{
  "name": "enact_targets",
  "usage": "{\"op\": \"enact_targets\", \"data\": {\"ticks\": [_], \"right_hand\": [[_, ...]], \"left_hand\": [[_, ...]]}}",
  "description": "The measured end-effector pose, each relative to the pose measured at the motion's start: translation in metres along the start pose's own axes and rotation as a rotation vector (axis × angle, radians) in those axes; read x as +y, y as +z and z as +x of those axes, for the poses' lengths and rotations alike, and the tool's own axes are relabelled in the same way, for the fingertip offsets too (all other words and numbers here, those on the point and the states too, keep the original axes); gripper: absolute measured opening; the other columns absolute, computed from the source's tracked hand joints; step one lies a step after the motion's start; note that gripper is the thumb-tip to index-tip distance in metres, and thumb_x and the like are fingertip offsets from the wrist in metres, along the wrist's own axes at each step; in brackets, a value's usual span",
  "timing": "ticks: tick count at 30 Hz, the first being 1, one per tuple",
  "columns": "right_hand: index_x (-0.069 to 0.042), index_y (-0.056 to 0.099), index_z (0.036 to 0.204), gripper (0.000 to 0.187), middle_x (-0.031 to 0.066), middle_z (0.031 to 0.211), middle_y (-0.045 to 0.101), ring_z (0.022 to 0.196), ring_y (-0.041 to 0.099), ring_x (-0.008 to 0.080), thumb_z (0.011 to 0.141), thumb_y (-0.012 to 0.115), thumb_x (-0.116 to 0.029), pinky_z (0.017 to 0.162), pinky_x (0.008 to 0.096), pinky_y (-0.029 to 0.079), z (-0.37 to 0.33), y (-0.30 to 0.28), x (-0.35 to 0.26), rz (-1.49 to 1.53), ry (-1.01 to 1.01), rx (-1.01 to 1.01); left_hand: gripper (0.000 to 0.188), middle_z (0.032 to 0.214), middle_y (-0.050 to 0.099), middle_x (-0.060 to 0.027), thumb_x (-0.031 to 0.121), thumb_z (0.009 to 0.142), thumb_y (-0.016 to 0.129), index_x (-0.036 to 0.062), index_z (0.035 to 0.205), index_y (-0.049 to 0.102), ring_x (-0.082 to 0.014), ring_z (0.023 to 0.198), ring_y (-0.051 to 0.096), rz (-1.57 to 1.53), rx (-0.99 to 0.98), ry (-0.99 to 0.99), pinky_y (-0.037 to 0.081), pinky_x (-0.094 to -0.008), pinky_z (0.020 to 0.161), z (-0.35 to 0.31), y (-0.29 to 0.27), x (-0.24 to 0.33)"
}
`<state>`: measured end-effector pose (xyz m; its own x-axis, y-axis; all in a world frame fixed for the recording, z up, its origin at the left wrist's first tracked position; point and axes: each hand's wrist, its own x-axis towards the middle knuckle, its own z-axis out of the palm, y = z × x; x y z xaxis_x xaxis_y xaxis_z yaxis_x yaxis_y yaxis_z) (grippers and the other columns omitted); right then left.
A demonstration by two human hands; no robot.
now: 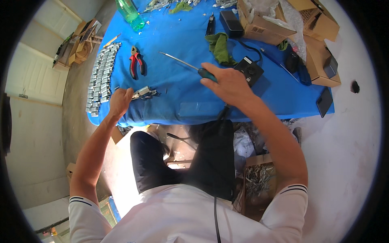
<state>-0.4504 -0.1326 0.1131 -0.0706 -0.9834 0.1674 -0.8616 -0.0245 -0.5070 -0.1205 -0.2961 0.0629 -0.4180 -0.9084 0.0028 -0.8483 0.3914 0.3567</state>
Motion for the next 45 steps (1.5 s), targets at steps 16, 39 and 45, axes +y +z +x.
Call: {"op": "enact_targets", "data": {"ticks": [16,39,45], "right_hand": [[0.002,0.062,0.104,0.036,0.0143,0.087,0.066,0.079,0.063,0.028,0.081,0.067,-0.025,0.07,0.0378,0.049,0.043,0.122,-0.092,0.587,0.015,0.031],[0.003,0.064,0.099,0.02,0.0097,0.078,0.066,0.063,0.063,0.0137,0.084,0.062,-0.009,0.045,0.0231,0.045,-0.016,0.077,-0.112,1.219,0.513,0.372],[0.002,0.064,0.1,0.017,0.0075,0.076,0.066,0.059,0.06,0.011,0.086,0.058,-0.006,0.046,0.022,0.045,-0.186,0.032,-0.069,0.943,0.638,0.772]], "left_hand": [[0.044,0.052,0.05,-0.0102,0.037,0.081,0.051,0.0001,0.057,0.054,-0.0211,0.048,0.049,-0.605,0.048,-0.21,0.039,-0.0356,0.052,-0.005,0.017,-0.029],[0.04,0.047,0.036,0.0053,0.039,0.091,0.048,0.0147,0.059,0.044,-0.0069,0.037,0.029,-1.241,0.101,-0.297,0.02,-0.0245,0.035,-0.014,0.016,-0.034],[0.041,0.054,0.039,0.0049,0.047,0.092,0.046,0.0133,0.07,0.051,-0.0068,0.046,0.034,-1.258,0.359,-0.171,0.024,-0.023,0.042,-0.014,0.038,-0.056]]}}
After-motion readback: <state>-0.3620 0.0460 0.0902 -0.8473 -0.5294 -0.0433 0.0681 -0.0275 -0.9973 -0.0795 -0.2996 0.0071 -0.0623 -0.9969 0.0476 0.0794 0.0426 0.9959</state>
